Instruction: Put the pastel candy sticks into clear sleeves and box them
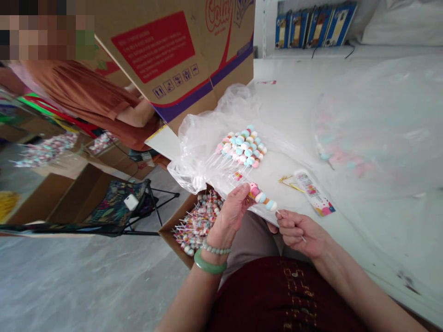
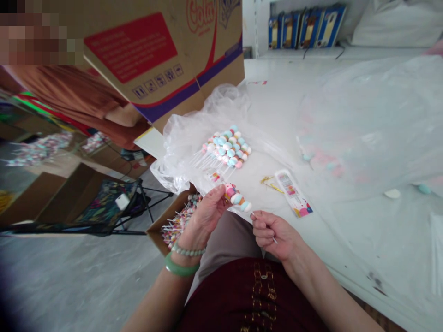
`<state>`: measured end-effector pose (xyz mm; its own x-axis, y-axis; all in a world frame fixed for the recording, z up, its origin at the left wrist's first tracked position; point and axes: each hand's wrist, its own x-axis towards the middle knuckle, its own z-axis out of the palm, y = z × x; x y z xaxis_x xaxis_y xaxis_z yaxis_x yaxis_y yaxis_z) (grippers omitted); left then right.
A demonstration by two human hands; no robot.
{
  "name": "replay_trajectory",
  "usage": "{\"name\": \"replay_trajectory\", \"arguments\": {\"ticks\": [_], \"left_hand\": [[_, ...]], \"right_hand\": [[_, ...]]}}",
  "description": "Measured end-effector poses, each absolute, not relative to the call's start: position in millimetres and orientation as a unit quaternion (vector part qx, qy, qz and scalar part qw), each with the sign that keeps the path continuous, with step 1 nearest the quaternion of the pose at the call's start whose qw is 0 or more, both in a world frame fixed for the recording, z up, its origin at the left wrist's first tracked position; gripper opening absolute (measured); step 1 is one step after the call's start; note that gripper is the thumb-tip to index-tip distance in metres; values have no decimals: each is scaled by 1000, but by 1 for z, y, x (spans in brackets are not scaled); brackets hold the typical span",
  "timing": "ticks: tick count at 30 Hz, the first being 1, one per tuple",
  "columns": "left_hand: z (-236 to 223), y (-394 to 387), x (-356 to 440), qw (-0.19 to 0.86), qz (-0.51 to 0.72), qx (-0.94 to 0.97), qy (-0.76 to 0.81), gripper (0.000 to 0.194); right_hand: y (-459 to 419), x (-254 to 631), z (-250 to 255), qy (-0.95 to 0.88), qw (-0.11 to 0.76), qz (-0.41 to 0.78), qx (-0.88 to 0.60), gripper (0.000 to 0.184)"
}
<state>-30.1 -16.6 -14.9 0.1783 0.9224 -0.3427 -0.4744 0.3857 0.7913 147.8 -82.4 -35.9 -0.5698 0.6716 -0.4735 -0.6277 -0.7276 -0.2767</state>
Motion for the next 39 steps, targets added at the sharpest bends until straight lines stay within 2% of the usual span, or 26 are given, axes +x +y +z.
{"name": "replay_trajectory", "arguments": {"ticks": [4,11,15,19,24,28,30,35,39], "left_hand": [[-15,-15,-30,710,485,227,458,35],[-12,-21,-16,683,508,216,479,32],[-13,-29,-4,680,531,218,456,32],[-14,-29,-3,699,520,205,447,28],[-10,-10,-23,750,454,138,461,14],[-7,-1,-37,789,475,114,371,39],[-7,-1,-38,802,480,119,336,42],[-9,-3,-34,813,470,141,312,18],[-11,-4,-31,810,468,144,323,17]], "right_hand": [[-85,141,-28,-163,403,825,-361,16],[-90,126,-16,-312,425,684,-505,24],[-90,122,-22,-385,443,600,-544,21],[-87,125,-26,-462,424,516,-583,14],[-87,131,-19,-454,421,588,-521,15],[-88,131,-14,-378,417,664,-492,18],[-87,130,-14,-353,416,683,-486,20],[-85,132,-18,-334,410,689,-496,21],[-84,139,-25,-262,423,754,-429,14]]}}
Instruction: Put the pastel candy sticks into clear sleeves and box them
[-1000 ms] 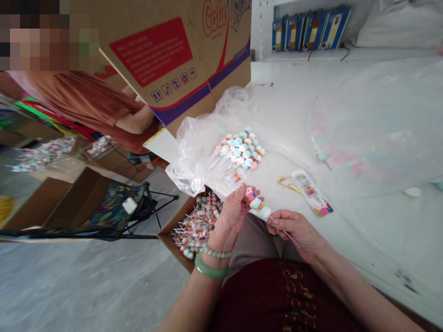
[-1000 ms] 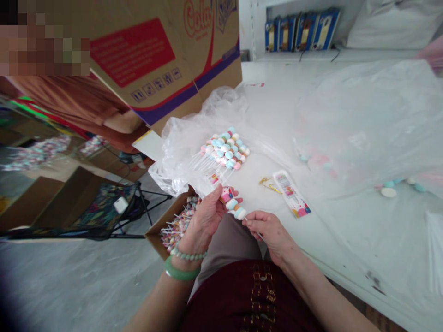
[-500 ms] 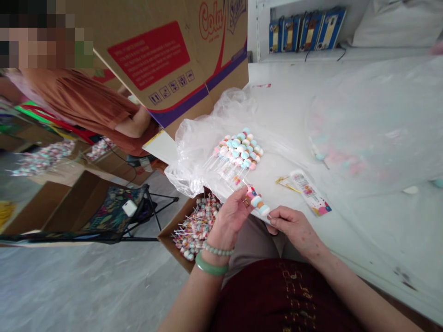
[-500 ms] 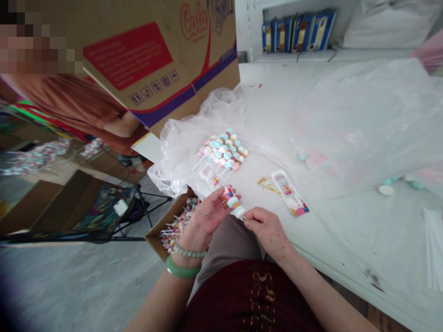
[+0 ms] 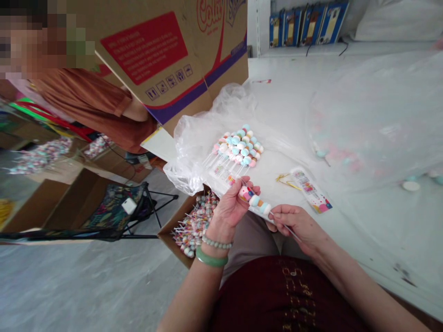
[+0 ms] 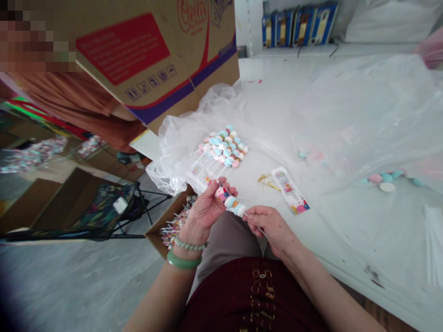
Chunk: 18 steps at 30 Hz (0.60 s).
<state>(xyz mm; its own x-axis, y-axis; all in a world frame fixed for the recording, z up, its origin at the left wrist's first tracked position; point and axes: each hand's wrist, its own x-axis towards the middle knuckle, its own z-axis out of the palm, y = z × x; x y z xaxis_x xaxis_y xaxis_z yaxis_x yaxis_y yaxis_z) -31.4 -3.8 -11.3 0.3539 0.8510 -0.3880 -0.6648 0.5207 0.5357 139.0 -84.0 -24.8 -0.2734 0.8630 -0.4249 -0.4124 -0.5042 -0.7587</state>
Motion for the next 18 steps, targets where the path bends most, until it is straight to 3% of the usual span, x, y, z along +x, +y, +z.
{"name": "replay_trajectory", "arguments": {"ticks": [5,10,14,18], "left_hand": [[-13,-9,-28,814,459,152,322,17],[-14,-15,-21,790,473,173,350,18],[-11,-18,-19,772,473,197,375,19],[-9,-17,-21,766,464,199,398,17]], "right_hand": [[-80,148,-37,-24,380,888,-259,8],[-79,147,-42,72,340,920,-184,6],[-84,140,-36,-50,365,893,-257,7],[-88,134,-29,-270,425,741,-444,14]]}}
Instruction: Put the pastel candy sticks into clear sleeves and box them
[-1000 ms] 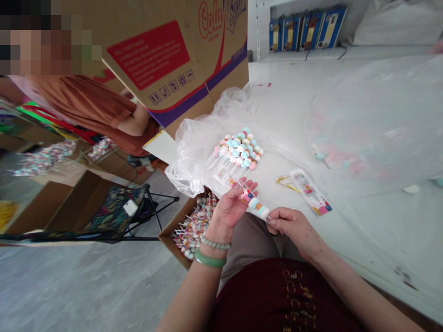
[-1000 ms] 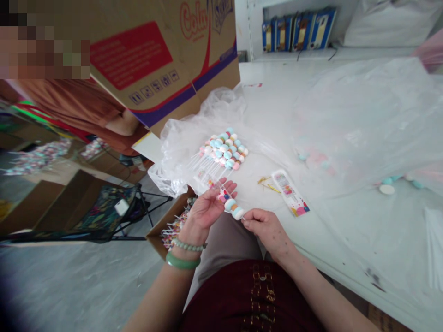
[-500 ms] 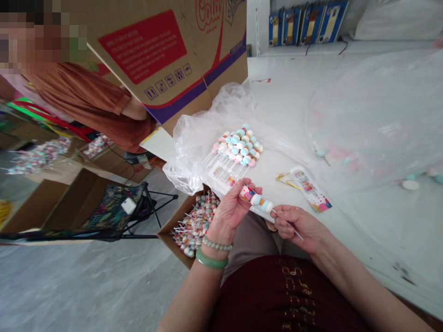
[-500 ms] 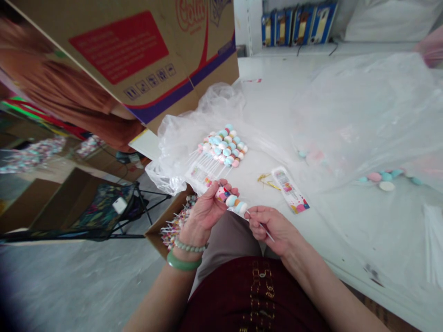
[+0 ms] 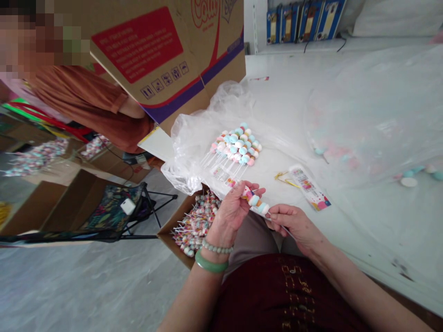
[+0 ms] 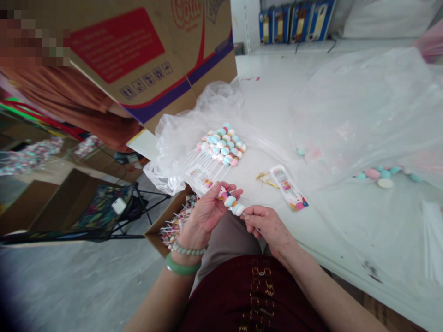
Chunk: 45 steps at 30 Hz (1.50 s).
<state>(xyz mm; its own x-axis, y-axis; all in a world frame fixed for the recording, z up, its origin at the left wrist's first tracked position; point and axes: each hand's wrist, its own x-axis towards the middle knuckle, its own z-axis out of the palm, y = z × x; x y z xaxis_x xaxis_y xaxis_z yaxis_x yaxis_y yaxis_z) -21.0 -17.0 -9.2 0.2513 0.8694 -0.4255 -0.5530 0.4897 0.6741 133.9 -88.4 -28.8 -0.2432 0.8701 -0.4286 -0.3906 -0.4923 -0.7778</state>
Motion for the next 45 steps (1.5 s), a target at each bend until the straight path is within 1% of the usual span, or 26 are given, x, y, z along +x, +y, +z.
{"name": "replay_trajectory", "arguments": {"ticks": [4,6,8,10,14,16,17,20,22,24,27,29,30,32,35,37,40,43,45], "left_hand": [[-9,-12,-24,767,455,178,416,15],[-8,-11,-24,765,452,171,426,14],[-8,-11,-23,760,456,168,432,14],[-9,-12,-21,754,467,166,431,16],[-10,-14,-16,749,476,165,430,19],[-10,-13,-17,755,470,160,429,21],[-10,-12,-18,761,463,156,427,22],[-10,-9,-23,781,437,141,424,27],[-11,-9,-25,781,436,139,424,26],[-11,-10,-24,777,450,146,416,26],[-9,-13,-20,778,464,159,392,28],[-8,-15,-17,783,464,166,379,29],[-8,-16,-16,786,463,168,375,29],[-9,-16,-14,787,463,168,371,30],[-11,-16,-12,774,477,155,387,30],[-12,-17,-10,760,488,149,403,28],[-12,-18,-7,744,493,162,420,29],[-11,-21,-4,726,493,213,430,34],[-10,-24,-5,713,493,247,433,36]], "right_hand": [[-89,132,-29,-354,416,657,-520,18],[-89,132,-32,-421,404,591,-557,19],[-89,132,-33,-512,381,483,-600,18],[-91,132,-33,-603,356,344,-626,17],[-95,130,-28,-745,302,72,-591,23],[-97,129,-25,-777,278,-11,-564,21],[-97,128,-24,-784,276,-35,-554,18],[-99,126,-24,-793,289,-39,-534,15],[-99,125,-26,-786,308,17,-536,18],[-98,123,-29,-744,335,141,-560,18],[-95,123,-29,-565,376,444,-585,16],[-93,123,-27,-414,387,620,-543,15],[-93,123,-25,-360,393,672,-514,15],[-93,123,-21,-310,415,708,-480,14],[-93,122,-22,-351,430,664,-502,14],[-93,122,-25,-419,401,596,-556,15],[-96,123,-27,-558,340,416,-632,19],[-100,125,-23,-666,304,222,-644,20],[-101,126,-20,-685,303,174,-639,18]]}}
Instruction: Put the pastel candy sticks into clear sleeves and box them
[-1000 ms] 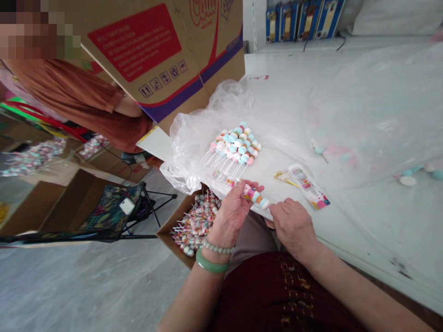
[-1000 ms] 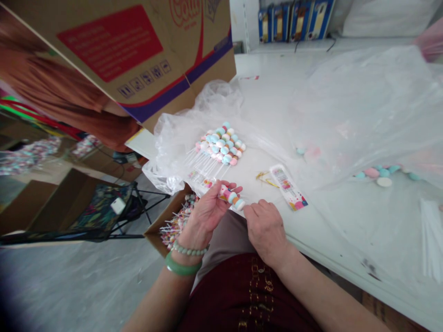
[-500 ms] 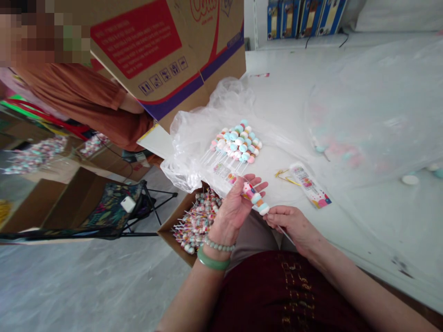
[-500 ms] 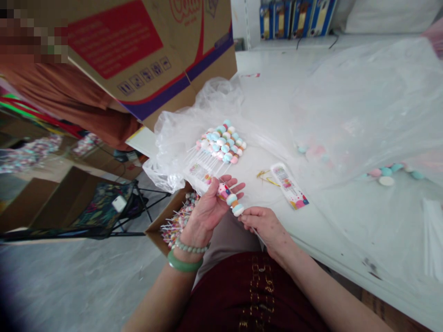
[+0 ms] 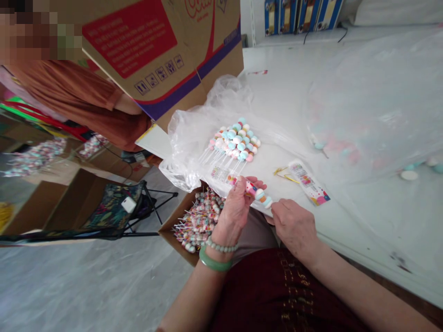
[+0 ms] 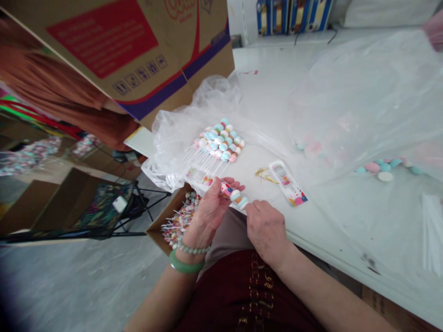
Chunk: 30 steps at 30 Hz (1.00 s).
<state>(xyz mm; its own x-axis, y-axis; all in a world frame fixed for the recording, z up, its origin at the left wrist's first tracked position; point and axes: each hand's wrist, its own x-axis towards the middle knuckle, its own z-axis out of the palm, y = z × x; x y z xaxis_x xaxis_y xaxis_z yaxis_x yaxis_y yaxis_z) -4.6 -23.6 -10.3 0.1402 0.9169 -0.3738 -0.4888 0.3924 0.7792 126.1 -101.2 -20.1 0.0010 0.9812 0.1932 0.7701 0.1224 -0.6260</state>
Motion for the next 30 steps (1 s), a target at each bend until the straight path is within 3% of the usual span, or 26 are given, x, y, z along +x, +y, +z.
{"name": "replay_trajectory", "arguments": {"ticks": [2,7,12,23,27,30], "left_hand": [[-10,-25,-6,714,486,265,428,38],[-7,-22,-13,761,445,245,405,41],[1,-21,-17,778,420,254,392,46],[-6,-23,-16,800,400,245,374,46],[-8,-23,-15,803,399,216,387,45],[-8,-23,-14,787,410,197,418,42]], "right_hand": [[-101,127,-19,-659,328,232,-636,17],[-92,133,-19,-401,426,655,-479,17],[-86,143,-30,-171,353,883,-258,12],[-90,135,-38,-34,349,922,-166,10],[-91,133,-34,-122,376,871,-292,12],[-93,132,-27,-249,413,768,-422,17]]}}
